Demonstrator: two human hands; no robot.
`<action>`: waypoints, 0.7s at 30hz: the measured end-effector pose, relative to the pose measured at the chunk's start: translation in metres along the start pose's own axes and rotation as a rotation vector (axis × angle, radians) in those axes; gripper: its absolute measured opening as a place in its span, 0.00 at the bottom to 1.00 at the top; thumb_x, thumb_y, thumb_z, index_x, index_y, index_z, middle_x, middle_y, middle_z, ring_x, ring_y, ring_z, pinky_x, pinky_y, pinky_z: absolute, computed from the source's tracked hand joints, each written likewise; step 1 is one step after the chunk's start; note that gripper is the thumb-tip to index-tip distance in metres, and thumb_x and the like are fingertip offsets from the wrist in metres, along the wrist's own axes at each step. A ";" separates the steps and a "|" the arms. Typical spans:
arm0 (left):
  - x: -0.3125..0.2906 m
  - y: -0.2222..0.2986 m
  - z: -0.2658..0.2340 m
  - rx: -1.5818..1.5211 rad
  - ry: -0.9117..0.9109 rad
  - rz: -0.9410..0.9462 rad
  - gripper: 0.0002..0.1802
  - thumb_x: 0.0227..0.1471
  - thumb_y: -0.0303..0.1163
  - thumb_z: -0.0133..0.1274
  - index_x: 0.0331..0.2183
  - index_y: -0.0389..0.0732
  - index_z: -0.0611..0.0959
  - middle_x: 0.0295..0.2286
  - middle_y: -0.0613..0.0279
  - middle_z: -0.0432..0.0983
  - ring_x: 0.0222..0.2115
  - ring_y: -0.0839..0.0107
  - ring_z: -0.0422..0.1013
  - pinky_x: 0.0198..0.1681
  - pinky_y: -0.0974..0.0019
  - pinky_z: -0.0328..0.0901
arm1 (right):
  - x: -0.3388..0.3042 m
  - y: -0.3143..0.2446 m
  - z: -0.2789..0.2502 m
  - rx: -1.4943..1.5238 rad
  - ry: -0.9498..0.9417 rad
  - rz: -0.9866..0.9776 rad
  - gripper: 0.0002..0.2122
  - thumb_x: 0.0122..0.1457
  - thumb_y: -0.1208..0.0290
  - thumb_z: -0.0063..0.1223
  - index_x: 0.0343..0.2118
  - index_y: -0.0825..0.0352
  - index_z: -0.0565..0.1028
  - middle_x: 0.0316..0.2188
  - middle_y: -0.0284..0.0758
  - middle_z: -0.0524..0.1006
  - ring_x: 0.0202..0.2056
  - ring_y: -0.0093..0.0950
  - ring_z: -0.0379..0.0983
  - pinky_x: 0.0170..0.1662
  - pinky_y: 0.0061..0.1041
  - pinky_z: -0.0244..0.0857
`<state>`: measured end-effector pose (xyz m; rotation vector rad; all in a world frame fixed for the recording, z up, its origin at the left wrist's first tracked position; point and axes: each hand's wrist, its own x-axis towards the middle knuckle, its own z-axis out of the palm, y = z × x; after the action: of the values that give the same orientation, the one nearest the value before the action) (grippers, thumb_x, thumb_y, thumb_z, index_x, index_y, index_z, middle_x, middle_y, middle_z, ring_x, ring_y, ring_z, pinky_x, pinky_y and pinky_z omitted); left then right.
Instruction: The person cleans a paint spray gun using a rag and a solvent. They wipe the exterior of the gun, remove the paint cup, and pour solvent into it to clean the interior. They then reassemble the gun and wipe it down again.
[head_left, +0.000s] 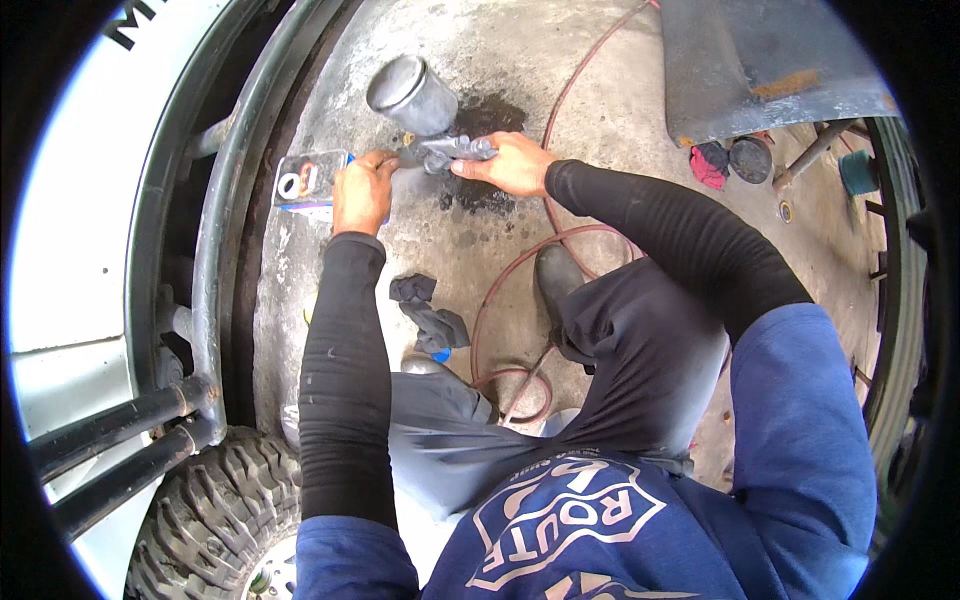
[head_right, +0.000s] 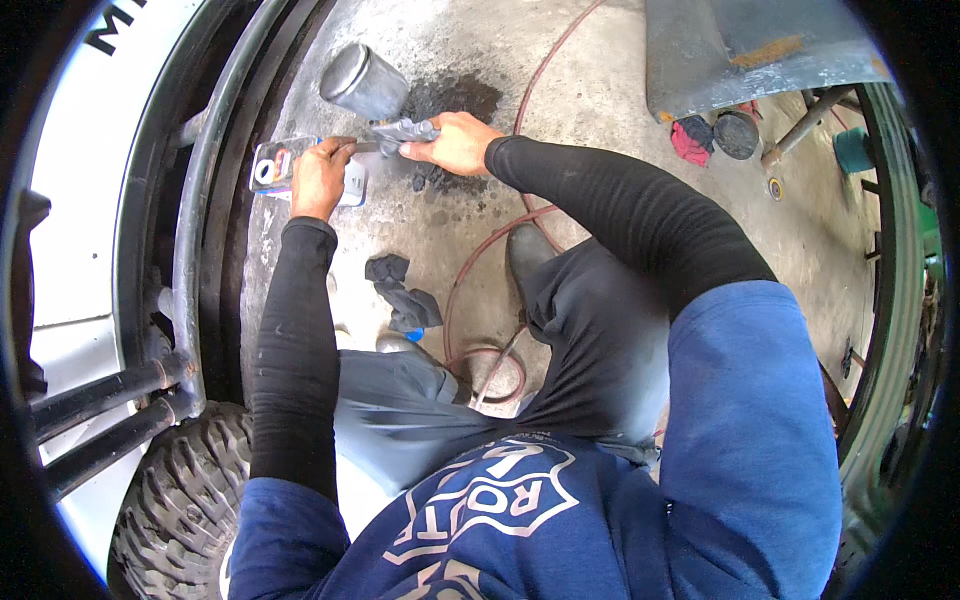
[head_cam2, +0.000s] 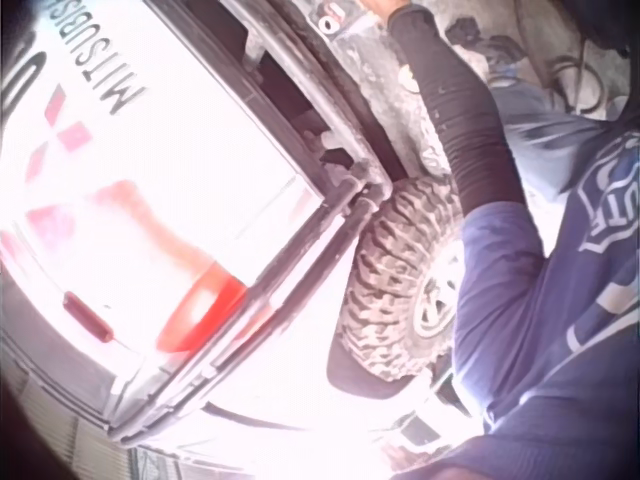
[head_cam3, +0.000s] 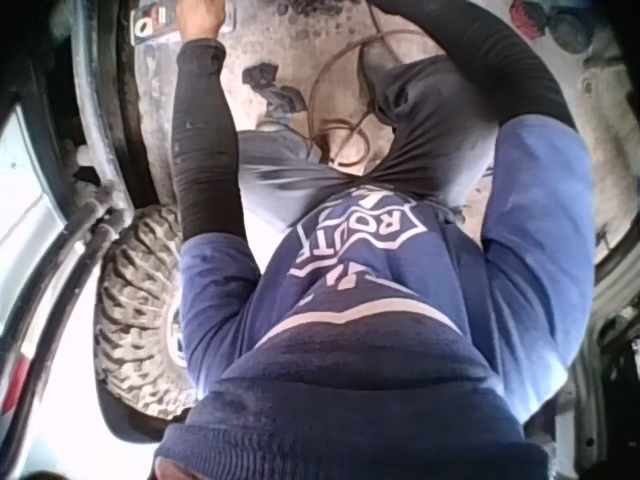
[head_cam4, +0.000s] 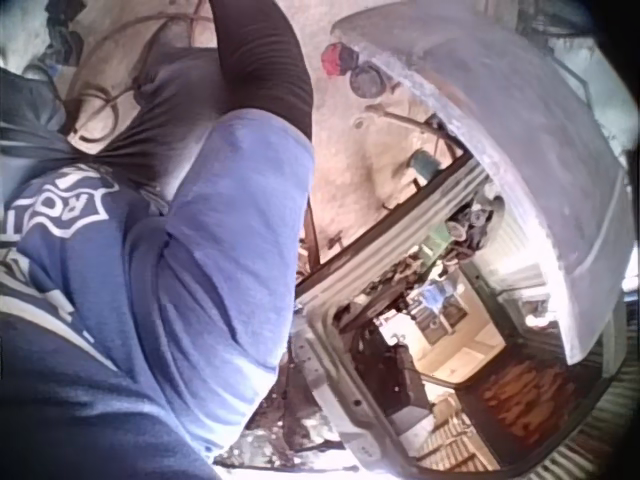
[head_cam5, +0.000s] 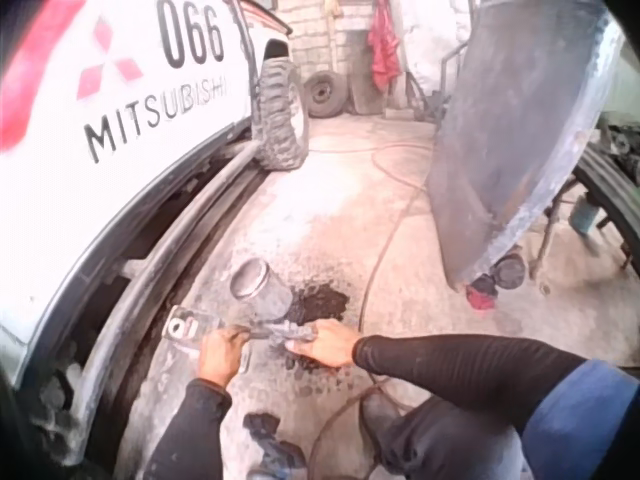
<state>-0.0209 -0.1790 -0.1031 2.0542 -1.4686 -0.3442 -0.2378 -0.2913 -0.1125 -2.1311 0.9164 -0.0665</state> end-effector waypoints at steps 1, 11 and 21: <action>-0.001 0.000 0.000 0.016 -0.010 -0.030 0.12 0.51 0.36 0.54 0.37 0.43 0.86 0.34 0.48 0.79 0.39 0.49 0.75 0.44 0.55 0.67 | 0.001 -0.001 0.002 0.034 0.011 -0.006 0.30 0.57 0.41 0.48 0.44 0.68 0.77 0.37 0.50 0.78 0.44 0.46 0.74 0.48 0.38 0.66; -0.002 -0.008 0.002 0.053 -0.027 -0.030 0.12 0.51 0.35 0.54 0.36 0.43 0.86 0.34 0.48 0.79 0.38 0.50 0.76 0.43 0.56 0.68 | 0.000 -0.008 0.003 0.017 0.025 -0.012 0.27 0.57 0.42 0.50 0.45 0.64 0.77 0.38 0.46 0.79 0.43 0.42 0.75 0.47 0.37 0.66; 0.007 -0.018 0.000 -0.076 0.028 -0.132 0.13 0.52 0.34 0.54 0.38 0.39 0.85 0.25 0.53 0.81 0.30 0.65 0.78 0.37 0.64 0.69 | -0.004 0.015 -0.006 -0.174 0.045 -0.046 0.27 0.59 0.43 0.48 0.44 0.66 0.77 0.36 0.46 0.79 0.41 0.43 0.75 0.45 0.37 0.66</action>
<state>-0.0046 -0.1816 -0.1134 2.0915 -1.2873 -0.4152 -0.2516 -0.2990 -0.1180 -2.3206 0.9282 -0.0594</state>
